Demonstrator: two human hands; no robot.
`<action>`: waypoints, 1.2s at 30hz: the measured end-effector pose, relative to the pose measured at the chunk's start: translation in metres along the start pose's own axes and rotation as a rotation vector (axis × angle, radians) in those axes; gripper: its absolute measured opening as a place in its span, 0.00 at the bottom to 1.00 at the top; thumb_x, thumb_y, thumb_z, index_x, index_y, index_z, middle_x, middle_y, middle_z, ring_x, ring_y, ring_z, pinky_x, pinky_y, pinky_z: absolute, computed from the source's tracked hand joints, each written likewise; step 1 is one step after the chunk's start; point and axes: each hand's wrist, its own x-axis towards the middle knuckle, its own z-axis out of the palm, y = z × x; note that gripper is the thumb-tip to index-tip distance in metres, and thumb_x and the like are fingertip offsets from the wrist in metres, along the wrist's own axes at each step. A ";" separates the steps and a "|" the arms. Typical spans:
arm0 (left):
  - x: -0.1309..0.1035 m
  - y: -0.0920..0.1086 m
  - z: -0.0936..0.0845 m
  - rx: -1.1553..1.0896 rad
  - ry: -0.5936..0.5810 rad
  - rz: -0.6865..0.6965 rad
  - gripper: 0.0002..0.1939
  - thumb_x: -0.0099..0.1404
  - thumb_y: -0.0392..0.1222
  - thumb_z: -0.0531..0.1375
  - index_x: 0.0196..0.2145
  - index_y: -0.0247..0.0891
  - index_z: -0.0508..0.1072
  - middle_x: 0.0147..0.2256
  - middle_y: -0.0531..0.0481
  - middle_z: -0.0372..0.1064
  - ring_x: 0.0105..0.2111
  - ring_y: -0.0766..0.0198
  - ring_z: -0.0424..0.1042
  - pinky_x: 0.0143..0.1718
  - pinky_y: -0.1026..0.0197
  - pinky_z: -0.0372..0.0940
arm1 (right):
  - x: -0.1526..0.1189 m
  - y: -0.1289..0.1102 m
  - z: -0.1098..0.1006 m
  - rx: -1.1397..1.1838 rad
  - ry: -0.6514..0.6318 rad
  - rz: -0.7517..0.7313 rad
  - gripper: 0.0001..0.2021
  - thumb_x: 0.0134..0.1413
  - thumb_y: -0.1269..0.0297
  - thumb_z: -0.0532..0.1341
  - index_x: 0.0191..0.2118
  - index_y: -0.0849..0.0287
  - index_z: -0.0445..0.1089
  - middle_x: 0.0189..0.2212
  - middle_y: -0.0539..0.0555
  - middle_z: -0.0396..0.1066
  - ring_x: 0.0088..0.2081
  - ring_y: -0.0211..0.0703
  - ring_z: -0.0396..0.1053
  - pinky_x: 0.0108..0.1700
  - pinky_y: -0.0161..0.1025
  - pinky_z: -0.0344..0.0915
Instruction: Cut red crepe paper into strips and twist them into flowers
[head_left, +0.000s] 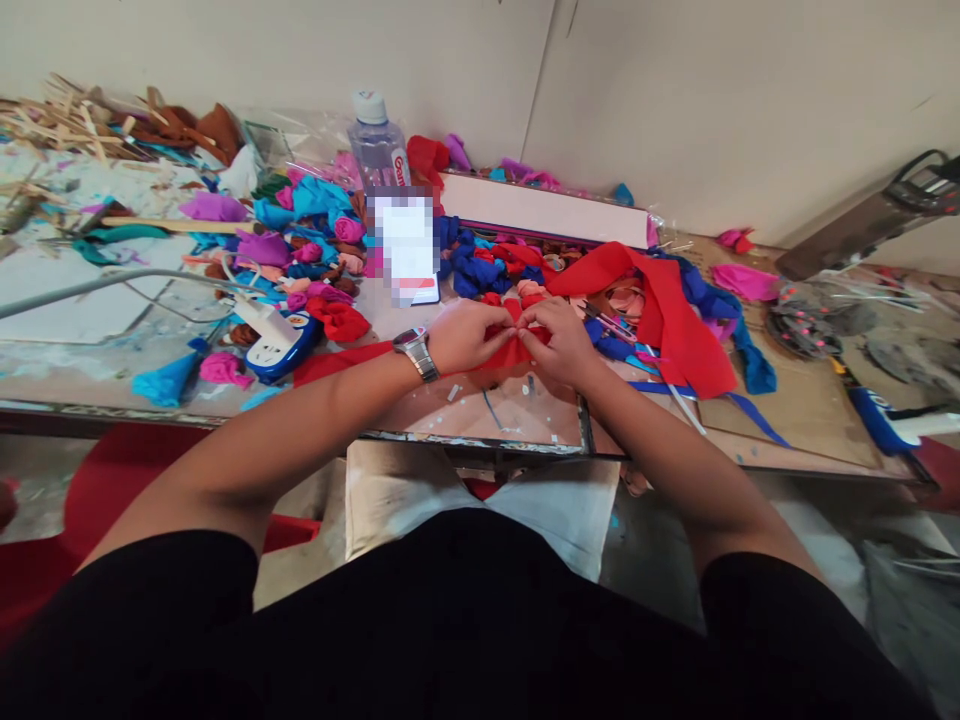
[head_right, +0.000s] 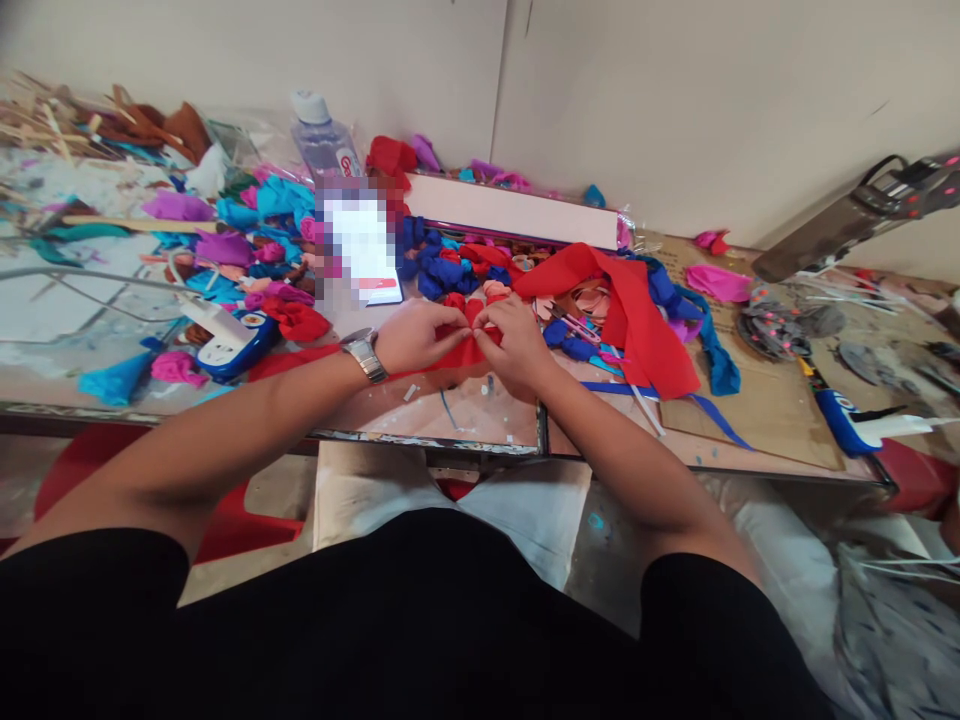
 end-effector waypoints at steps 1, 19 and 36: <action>0.000 -0.001 0.000 0.017 0.001 -0.001 0.20 0.75 0.53 0.58 0.42 0.40 0.86 0.34 0.45 0.84 0.32 0.57 0.78 0.35 0.55 0.59 | 0.000 0.000 0.000 -0.002 0.002 -0.005 0.04 0.63 0.63 0.63 0.35 0.52 0.72 0.35 0.55 0.80 0.42 0.55 0.74 0.54 0.55 0.65; 0.000 0.004 -0.003 -0.091 -0.026 -0.021 0.18 0.74 0.50 0.58 0.40 0.39 0.85 0.33 0.46 0.81 0.30 0.60 0.73 0.36 0.57 0.58 | -0.001 0.001 0.000 -0.035 0.000 0.019 0.05 0.65 0.61 0.61 0.36 0.51 0.71 0.36 0.57 0.80 0.43 0.56 0.72 0.54 0.55 0.65; 0.000 0.001 0.000 -0.077 -0.029 -0.016 0.18 0.74 0.52 0.58 0.40 0.39 0.86 0.33 0.45 0.83 0.30 0.59 0.74 0.36 0.55 0.57 | -0.001 0.001 0.001 -0.052 0.016 -0.010 0.04 0.62 0.64 0.62 0.34 0.51 0.71 0.36 0.56 0.80 0.42 0.55 0.72 0.53 0.54 0.65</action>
